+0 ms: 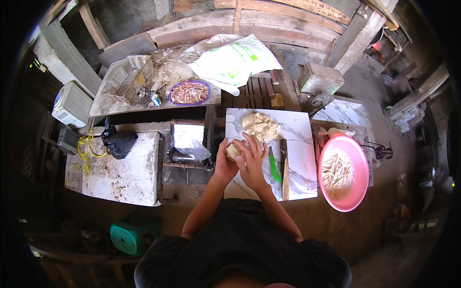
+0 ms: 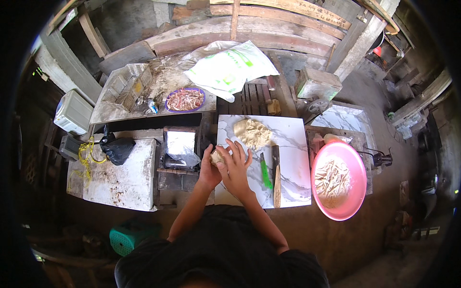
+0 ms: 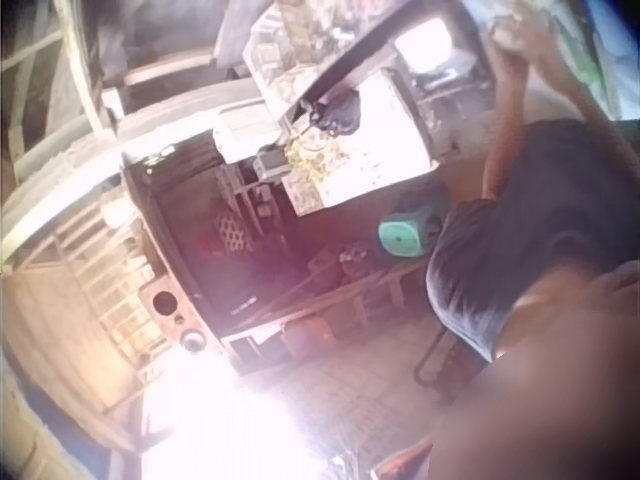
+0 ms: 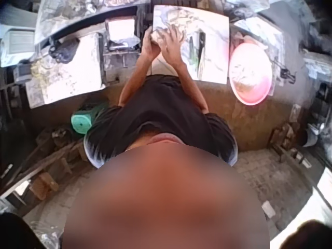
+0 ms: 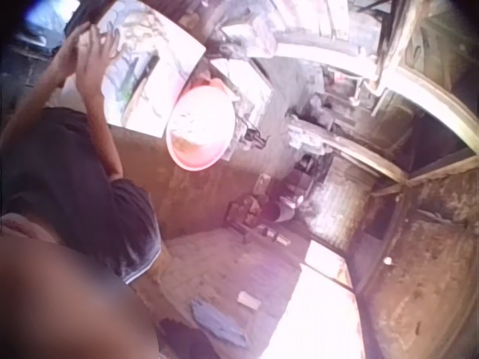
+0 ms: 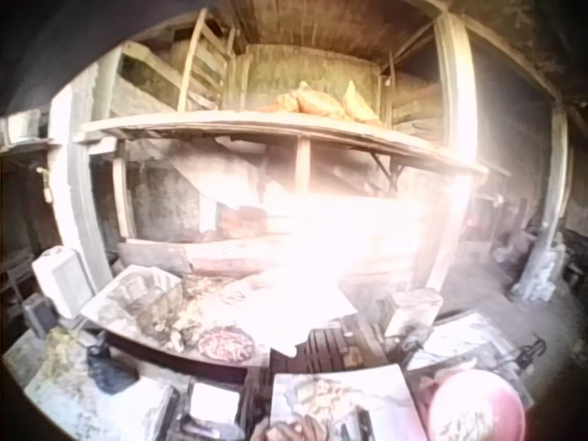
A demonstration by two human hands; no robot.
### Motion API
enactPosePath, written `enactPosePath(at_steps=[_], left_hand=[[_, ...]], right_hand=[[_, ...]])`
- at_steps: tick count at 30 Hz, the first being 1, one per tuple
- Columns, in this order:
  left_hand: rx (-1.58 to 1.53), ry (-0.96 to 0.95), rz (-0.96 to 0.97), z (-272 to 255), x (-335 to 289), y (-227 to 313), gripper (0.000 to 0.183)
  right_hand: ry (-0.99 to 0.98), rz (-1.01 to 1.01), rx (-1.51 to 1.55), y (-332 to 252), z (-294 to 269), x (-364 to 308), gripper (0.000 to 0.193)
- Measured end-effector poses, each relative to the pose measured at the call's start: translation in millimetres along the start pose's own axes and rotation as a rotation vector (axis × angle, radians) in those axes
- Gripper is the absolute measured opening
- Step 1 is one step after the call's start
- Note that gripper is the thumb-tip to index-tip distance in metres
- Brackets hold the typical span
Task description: The person cuts pieces of dough into small strips using a knife on a marble slab, transfers them into a pink bowl, and then rolls out a fresh piece of dough with a wooden rolling pin.
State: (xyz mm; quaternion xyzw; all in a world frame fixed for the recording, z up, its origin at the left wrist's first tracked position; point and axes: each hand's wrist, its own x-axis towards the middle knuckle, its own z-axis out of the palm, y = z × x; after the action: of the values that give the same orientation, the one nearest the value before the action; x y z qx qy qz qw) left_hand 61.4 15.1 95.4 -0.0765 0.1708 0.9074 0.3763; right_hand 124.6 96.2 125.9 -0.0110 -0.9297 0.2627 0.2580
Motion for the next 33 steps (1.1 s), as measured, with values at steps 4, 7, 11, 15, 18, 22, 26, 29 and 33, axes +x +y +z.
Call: enactPosePath(at_steps=[4,7,11,15,18,22,26,29,33], left_hand=[[0.121,0.194,-0.034,-26,-2,-7,0.027],[0.166,0.233,-0.135,-26,-5,-15,0.029],[0.250,0.115,-0.117,-40,1,-27,0.033],[0.113,0.057,-0.187,-35,10,-32,0.036],[-0.007,0.153,-0.275,-19,1,-36,0.034],[-0.009,0.169,-0.183,-27,-11,-43,0.025],[0.291,0.263,-0.036,-28,-23,-37,0.023],[0.463,0.329,0.086,-41,-30,-32,0.023],[0.697,0.348,0.213,-60,-38,-22,0.020]], right_hand=[[0.010,0.136,0.139,23,-3,-15,0.028],[-0.087,0.252,0.261,37,-6,-30,0.022],[-0.155,0.279,0.264,50,-12,-49,0.022],[-0.115,0.517,0.390,67,-17,-60,0.025],[-0.128,0.570,0.340,85,-23,-55,0.027],[-0.167,0.383,0.112,115,-15,-40,0.038],[-0.232,0.276,0.009,149,15,-18,0.051],[-0.275,0.431,0.034,163,43,-6,0.059],[-0.215,0.407,0.075,161,79,-9,0.062]])
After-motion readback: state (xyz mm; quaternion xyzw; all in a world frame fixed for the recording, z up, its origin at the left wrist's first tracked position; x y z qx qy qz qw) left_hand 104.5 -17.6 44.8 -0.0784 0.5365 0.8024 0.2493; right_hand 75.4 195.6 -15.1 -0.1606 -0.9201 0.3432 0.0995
